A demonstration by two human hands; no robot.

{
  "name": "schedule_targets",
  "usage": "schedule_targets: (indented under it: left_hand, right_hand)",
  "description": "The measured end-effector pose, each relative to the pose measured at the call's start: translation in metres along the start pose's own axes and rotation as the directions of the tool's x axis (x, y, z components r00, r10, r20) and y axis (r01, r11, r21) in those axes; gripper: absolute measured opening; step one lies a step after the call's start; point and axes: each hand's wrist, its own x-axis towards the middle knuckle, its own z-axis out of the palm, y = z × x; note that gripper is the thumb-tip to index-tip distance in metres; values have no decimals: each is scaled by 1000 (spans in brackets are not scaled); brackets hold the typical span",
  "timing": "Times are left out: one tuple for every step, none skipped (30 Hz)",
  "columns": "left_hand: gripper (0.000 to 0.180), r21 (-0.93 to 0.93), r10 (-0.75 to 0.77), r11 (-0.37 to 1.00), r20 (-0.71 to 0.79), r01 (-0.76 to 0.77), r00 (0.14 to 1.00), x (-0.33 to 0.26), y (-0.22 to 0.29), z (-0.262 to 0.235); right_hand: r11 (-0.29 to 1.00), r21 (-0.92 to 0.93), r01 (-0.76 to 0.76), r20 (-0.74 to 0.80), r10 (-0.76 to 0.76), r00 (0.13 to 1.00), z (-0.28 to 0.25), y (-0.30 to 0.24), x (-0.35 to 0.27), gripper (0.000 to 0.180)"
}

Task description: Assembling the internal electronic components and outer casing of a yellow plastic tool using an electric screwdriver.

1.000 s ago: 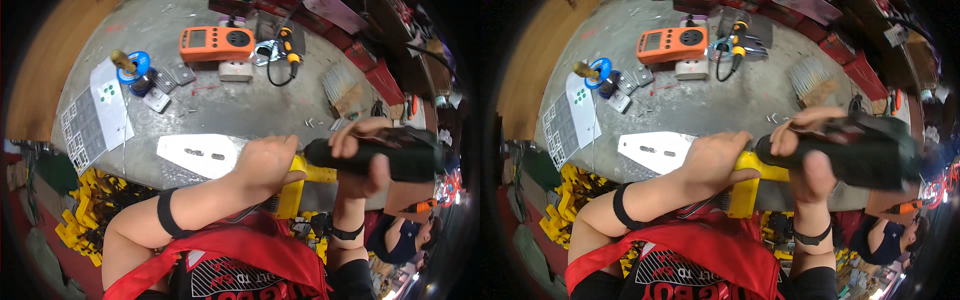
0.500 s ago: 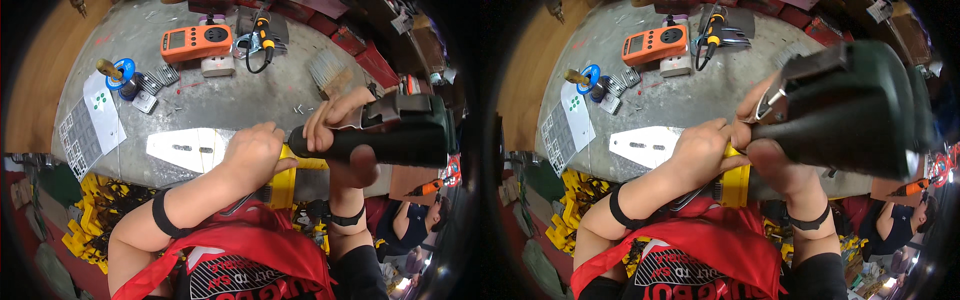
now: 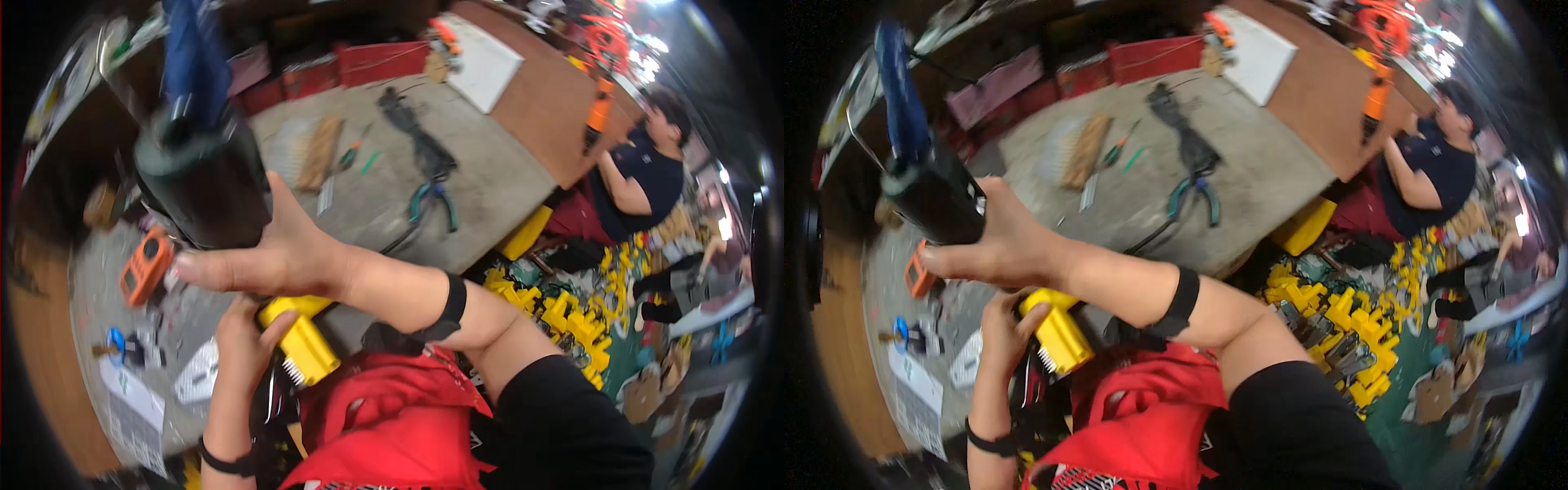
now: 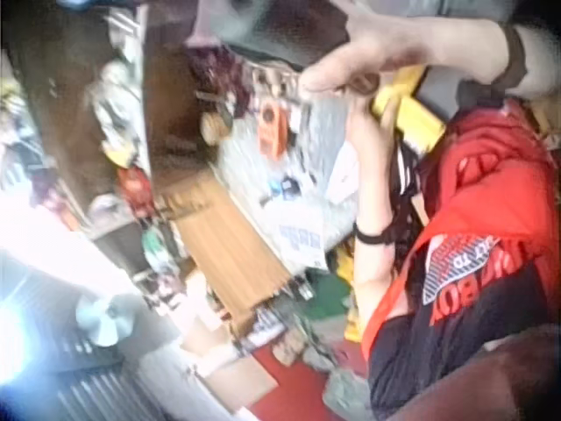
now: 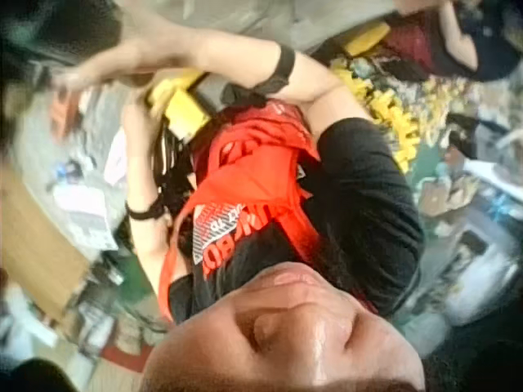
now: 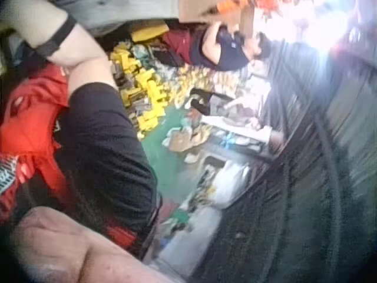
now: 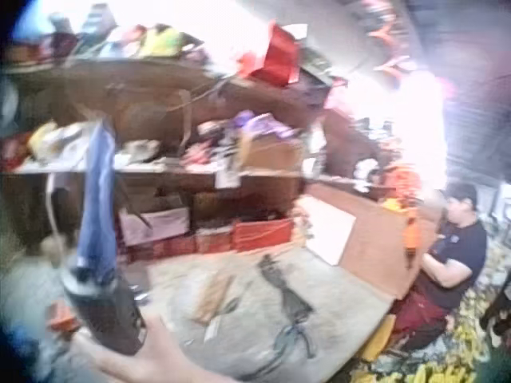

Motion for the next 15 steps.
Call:
schedule_targets:
  left_hand:
    - [32, 3, -34, 999, 32, 34, 999, 3, 6, 0]
    - [29, 5, -46, 999, 32, 46, 998, 3, 3, 2]
    - [27, 4, -7, 1000, 16, 7, 1000, 2, 7, -1]
    - [24, -28, -15, 1000, 14, 15, 1000, -2, 1, -4]
    - [25, -44, -53, 998, 23, 54, 998, -8, -8, -5]
    - [28, -93, -82, 992, 0, 82, 997, -15, -15, -5]
    - [34, -74, -114, 991, 33, 116, 993, -13, -8, -9]
    - [39, -36, -172, 984, 69, 175, 983, -17, 0, -17]
    - [39, -14, -209, 977, 73, 211, 975, -18, 8, -24]
    - [47, 12, -111, 994, 90, 111, 990, -15, 16, -31]
    - [55, 49, -37, 998, 104, 32, 994, -15, 18, -42]
    - [75, 146, -56, 989, 263, 17, 963, -21, 11, -59]
    - [81, 275, -66, 961, 324, -27, 944, -22, 10, -67]
    - [87, 396, -112, 917, 387, -55, 915, -27, 11, -73]
    - [87, 397, -144, 917, 408, -33, 902, -29, 9, -73]
  right_hand:
    - [992, 126, 13, -49, -7, 999, -9, -28, 2, 31]
    - [966, 256, 30, -97, -5, 995, -17, -59, 3, 28]
    - [984, 175, 29, -132, -6, 991, -36, -84, 1, 26]
    - [993, -78, -93, -147, 81, 986, -62, -102, -1, 34]
    - [940, -281, -194, -261, 119, 958, -88, -105, -2, 40]
    - [839, -447, -312, -376, 140, 916, -120, -101, -5, 48]
    - [647, -618, -447, -486, 133, 864, -154, -100, -10, 52]
    - [418, -702, -576, -586, 120, 801, -189, -92, -23, 57]
    - [218, -799, -561, -566, 43, 823, -228, -85, -41, 59]
    - [41, -741, -670, -671, -32, 740, -262, -80, -65, 60]
    - [29, -723, -691, -690, 13, 723, -294, -83, -90, 60]
    - [-157, -647, -746, -754, -16, 657, -301, -85, -106, 61]
    - [-217, -610, -762, -787, 48, 616, -324, -87, -119, 62]
    - [-261, -642, -721, -760, 95, 643, -334, -82, -123, 62]
    - [-333, -622, -708, -780, 184, 599, -338, -81, -117, 63]
